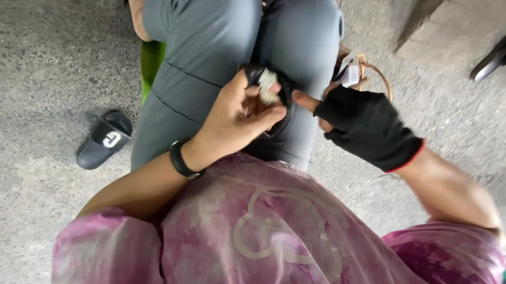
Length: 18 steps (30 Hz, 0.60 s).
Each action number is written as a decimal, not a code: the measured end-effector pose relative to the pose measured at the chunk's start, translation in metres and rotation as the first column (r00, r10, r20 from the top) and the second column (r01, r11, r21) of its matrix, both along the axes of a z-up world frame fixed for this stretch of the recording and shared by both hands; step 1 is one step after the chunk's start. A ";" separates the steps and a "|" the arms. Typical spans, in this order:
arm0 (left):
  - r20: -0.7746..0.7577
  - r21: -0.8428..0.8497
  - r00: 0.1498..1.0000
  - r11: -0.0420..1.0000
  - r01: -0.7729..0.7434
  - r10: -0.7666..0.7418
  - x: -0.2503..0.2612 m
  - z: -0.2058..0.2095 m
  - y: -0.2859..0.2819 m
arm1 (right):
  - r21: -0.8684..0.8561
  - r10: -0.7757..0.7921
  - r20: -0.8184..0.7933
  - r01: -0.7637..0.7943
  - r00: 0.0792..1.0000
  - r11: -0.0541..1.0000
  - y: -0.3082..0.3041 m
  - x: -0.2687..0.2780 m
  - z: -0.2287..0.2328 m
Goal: Hand-sewing the sole of a black shoe using a needle and thread while sitting on a stool.
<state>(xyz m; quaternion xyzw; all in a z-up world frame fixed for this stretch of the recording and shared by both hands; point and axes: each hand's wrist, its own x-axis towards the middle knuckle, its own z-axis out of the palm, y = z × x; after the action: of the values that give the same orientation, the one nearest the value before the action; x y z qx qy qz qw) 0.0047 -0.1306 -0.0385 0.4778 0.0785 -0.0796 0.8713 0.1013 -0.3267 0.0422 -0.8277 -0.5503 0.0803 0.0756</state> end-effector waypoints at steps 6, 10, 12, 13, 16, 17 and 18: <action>0.246 0.876 0.960 0.455 -0.161 -0.133 0.002 0.013 0.003 | 0.194 -0.038 -0.439 0.136 0.898 0.972 -0.006 0.007 -0.007; 0.449 0.883 0.885 0.217 -0.417 -0.126 -0.005 -0.002 0.010 | 0.281 0.014 -0.665 0.233 0.746 0.931 0.003 0.005 -0.021; 0.317 0.866 0.933 0.453 -0.212 -0.170 0.000 0.021 0.025 | 0.274 -0.074 -0.742 0.402 0.666 0.873 0.025 -0.008 -0.033; 0.320 0.868 0.933 0.446 -0.217 -0.167 0.000 0.027 0.031 | 0.282 -0.065 -0.740 0.397 0.669 0.874 0.030 -0.010 -0.029; 0.162 0.636 0.967 0.770 0.049 -0.196 -0.006 0.034 0.040 | 0.212 -0.061 -0.877 0.499 0.476 0.840 0.038 -0.015 -0.023; 0.067 0.415 0.981 0.900 0.136 -0.180 -0.010 0.028 0.039 | 0.180 -0.065 -0.907 0.523 0.416 0.833 0.038 -0.015 -0.026; -0.028 0.158 0.982 0.969 0.191 -0.189 -0.014 0.022 0.037 | 0.147 -0.067 -0.933 0.545 0.354 0.825 0.038 -0.015 -0.031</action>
<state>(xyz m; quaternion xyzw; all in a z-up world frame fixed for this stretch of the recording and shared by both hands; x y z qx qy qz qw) -0.0095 -0.0931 -0.0163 0.5511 0.0443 -0.1593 0.8179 0.0862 -0.2885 0.0116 -0.7020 -0.2532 0.3682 0.5546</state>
